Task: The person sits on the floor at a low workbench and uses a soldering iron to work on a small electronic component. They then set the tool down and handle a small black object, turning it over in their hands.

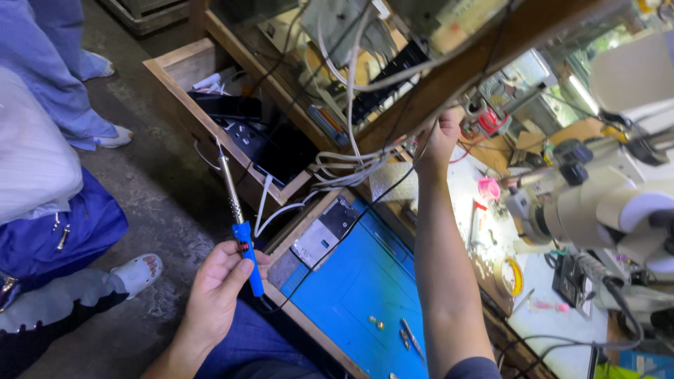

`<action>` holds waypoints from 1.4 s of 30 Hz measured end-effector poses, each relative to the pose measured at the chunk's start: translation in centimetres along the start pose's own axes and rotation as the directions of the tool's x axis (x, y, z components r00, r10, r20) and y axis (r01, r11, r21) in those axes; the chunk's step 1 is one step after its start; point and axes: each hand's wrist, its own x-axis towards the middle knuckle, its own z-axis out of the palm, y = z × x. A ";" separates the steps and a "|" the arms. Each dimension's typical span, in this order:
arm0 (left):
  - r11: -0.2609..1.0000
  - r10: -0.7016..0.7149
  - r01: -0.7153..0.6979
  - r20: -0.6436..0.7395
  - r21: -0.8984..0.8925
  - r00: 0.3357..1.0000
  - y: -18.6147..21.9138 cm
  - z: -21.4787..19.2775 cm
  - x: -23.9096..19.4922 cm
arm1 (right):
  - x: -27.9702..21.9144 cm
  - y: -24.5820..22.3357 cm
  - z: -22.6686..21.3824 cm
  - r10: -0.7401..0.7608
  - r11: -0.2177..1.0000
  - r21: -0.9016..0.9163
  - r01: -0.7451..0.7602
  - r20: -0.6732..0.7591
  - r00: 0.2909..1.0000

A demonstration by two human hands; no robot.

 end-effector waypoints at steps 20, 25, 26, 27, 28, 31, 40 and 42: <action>0.979 0.054 -0.010 -0.208 0.205 0.977 0.7 -1.8 4.4 | 7.4 8.9 0.1 0.148 0.781 -0.623 0.045 0.255 0.956; 0.977 0.035 0.006 -0.187 0.211 0.982 0.6 -1.7 4.3 | 7.5 9.4 -0.1 0.142 0.768 -0.640 0.043 0.235 0.962; 0.978 0.047 -0.011 -0.170 0.209 0.984 0.5 -1.7 4.1 | 7.6 9.5 -0.1 0.143 0.765 -0.642 0.045 0.238 0.961; 0.978 0.060 -0.028 -0.152 0.207 0.987 0.4 -1.7 3.9 | 7.7 9.5 0.0 0.144 0.762 -0.645 0.048 0.241 0.960; 0.980 0.034 0.000 -0.166 0.200 0.986 0.3 -1.8 3.7 | 7.7 9.6 0.1 0.144 0.761 -0.647 0.053 0.247 0.958; 0.982 -0.021 0.058 -0.200 0.181 0.980 0.1 -2.0 3.3 | 8.0 9.7 0.7 0.149 0.752 -0.657 0.062 0.260 0.954; 0.987 -0.008 0.039 -0.194 0.155 0.981 -1.1 -2.7 3.4 | 8.9 9.2 -0.5 0.157 0.722 -0.689 0.061 0.249 0.956; 0.983 -0.004 0.042 -0.209 0.180 0.978 -1.4 -2.8 3.4 | 9.0 9.3 -0.6 0.156 0.721 -0.691 0.060 0.246 0.957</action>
